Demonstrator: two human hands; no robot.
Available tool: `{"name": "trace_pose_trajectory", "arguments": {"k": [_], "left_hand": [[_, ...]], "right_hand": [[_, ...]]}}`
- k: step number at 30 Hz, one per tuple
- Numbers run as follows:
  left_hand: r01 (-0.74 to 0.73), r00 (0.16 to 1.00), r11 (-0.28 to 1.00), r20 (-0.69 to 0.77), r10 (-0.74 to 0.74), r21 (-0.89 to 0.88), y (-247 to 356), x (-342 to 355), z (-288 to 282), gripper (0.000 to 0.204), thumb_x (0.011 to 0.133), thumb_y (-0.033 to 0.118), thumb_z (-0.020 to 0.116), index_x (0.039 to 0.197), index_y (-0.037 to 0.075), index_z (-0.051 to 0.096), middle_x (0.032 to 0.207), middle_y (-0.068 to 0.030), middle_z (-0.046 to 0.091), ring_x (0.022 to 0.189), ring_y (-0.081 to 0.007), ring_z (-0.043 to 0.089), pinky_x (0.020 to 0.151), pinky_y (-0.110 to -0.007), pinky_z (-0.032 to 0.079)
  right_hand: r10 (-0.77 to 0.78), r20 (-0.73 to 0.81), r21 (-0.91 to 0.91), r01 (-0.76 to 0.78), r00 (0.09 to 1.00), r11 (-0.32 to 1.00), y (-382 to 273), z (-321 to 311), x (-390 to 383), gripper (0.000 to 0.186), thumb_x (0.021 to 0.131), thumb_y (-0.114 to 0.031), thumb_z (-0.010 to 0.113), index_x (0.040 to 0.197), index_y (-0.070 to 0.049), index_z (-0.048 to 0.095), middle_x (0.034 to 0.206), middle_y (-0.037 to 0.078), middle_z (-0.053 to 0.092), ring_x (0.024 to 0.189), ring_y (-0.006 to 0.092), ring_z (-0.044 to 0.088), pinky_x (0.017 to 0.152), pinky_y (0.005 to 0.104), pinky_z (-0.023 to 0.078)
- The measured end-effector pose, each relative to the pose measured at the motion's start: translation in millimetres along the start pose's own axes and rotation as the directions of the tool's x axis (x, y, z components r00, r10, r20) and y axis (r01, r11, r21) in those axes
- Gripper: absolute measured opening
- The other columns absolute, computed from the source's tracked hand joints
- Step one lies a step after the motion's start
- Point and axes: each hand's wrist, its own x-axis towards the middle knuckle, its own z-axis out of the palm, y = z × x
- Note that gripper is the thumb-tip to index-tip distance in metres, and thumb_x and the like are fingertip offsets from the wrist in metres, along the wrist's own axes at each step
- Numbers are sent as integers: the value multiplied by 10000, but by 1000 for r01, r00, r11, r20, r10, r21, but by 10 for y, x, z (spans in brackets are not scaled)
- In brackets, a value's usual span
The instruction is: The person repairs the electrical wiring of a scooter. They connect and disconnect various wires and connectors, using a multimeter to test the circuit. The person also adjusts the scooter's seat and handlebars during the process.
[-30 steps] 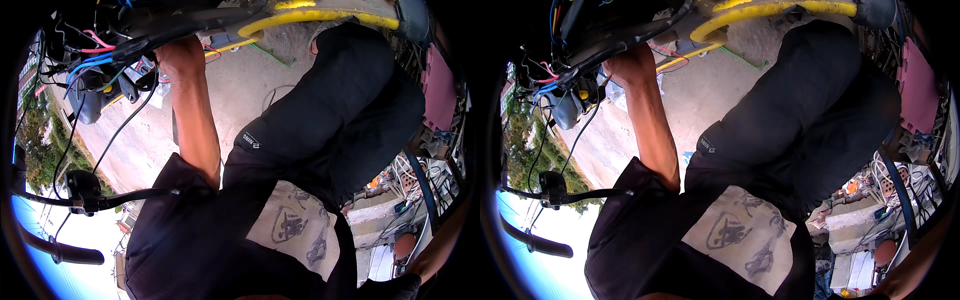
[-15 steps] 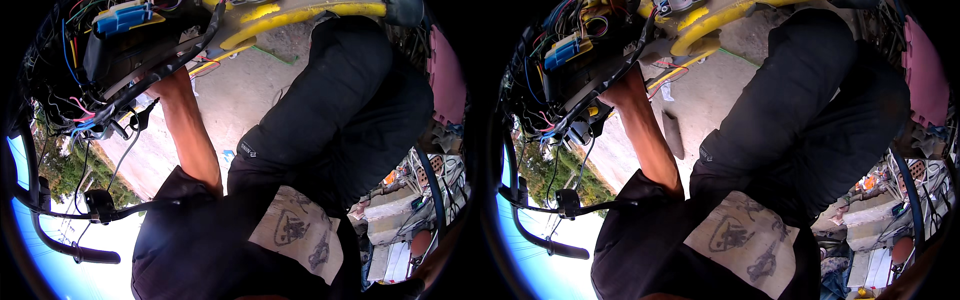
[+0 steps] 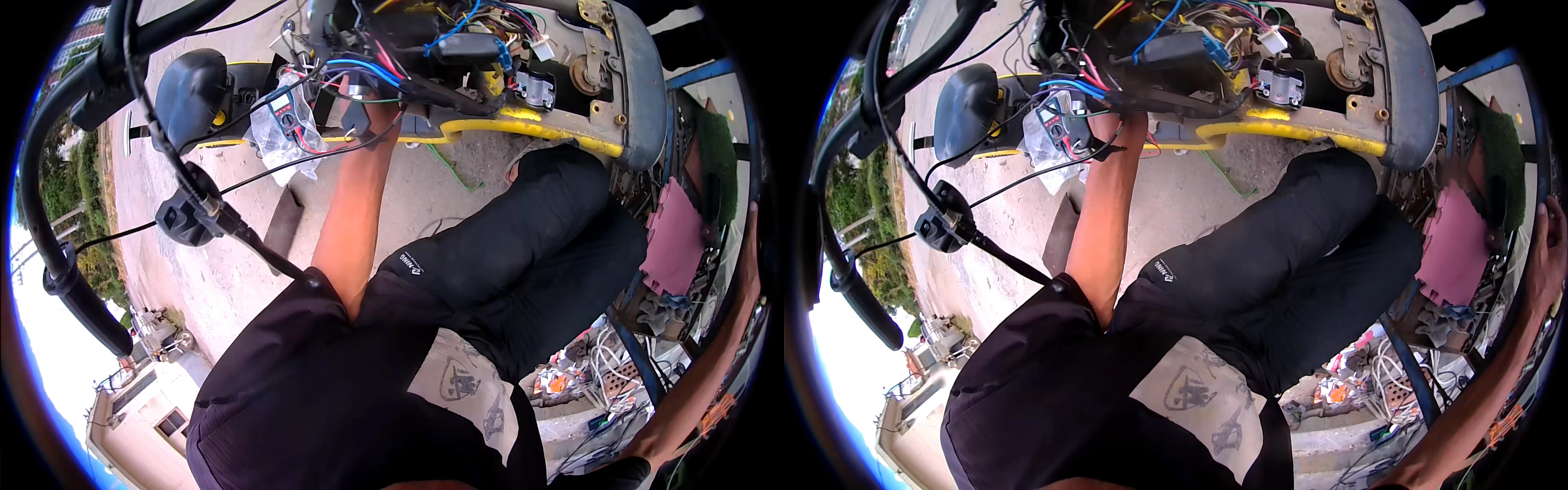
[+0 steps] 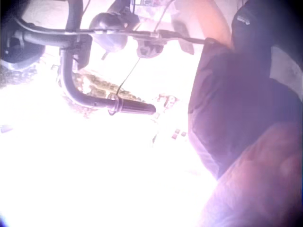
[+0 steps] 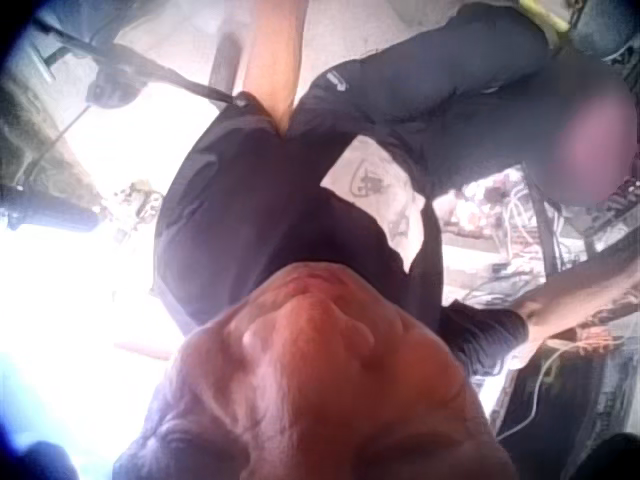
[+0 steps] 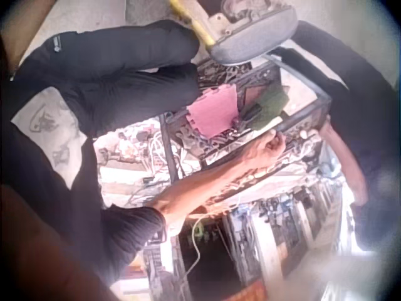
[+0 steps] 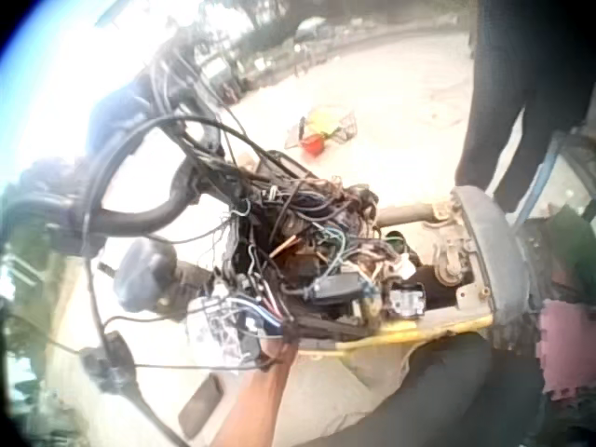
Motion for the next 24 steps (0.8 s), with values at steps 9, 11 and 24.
{"name": "trace_pose_trajectory", "arguments": {"k": [9, 11, 24], "left_hand": [[254, 918, 344, 114, -379, -904, 256, 92, 134, 123, 1025, 217, 635, 975, 109, 667, 832, 39, 605, 859, -129, 678, 715, -329, 526], [118, 990, 634, 44, -132, -765, 124, 74, 108, 93, 985, 160, 650, 1027, 78, 659, 860, -17, 637, 899, -179, 692, 742, -357, 537], [384, 899, 108, 345, -269, -917, -251, 312, 435, 190, 1052, 208, 679, 1118, 37, 730, 1018, -41, 714, 903, -144, 678, 855, -318, 595]], "right_hand": [[29, -101, 401, 14, 995, 916, 70, 12, -84, 364, 1032, -210, 748, 1309, 15, 681, 905, -24, 642, 806, 69, 548, 731, 223, 451], [58, -136, 413, 4, 989, 911, 77, -70, -117, 421, 1010, -195, 768, 1350, 23, 648, 937, -10, 642, 822, 77, 547, 731, 234, 456], [209, -118, -90, -220, 971, 971, -577, -162, -958, 663, 939, -186, 780, 1498, 63, 526, 1459, 243, 606, 1345, 385, 588, 1179, 440, 421]]}}
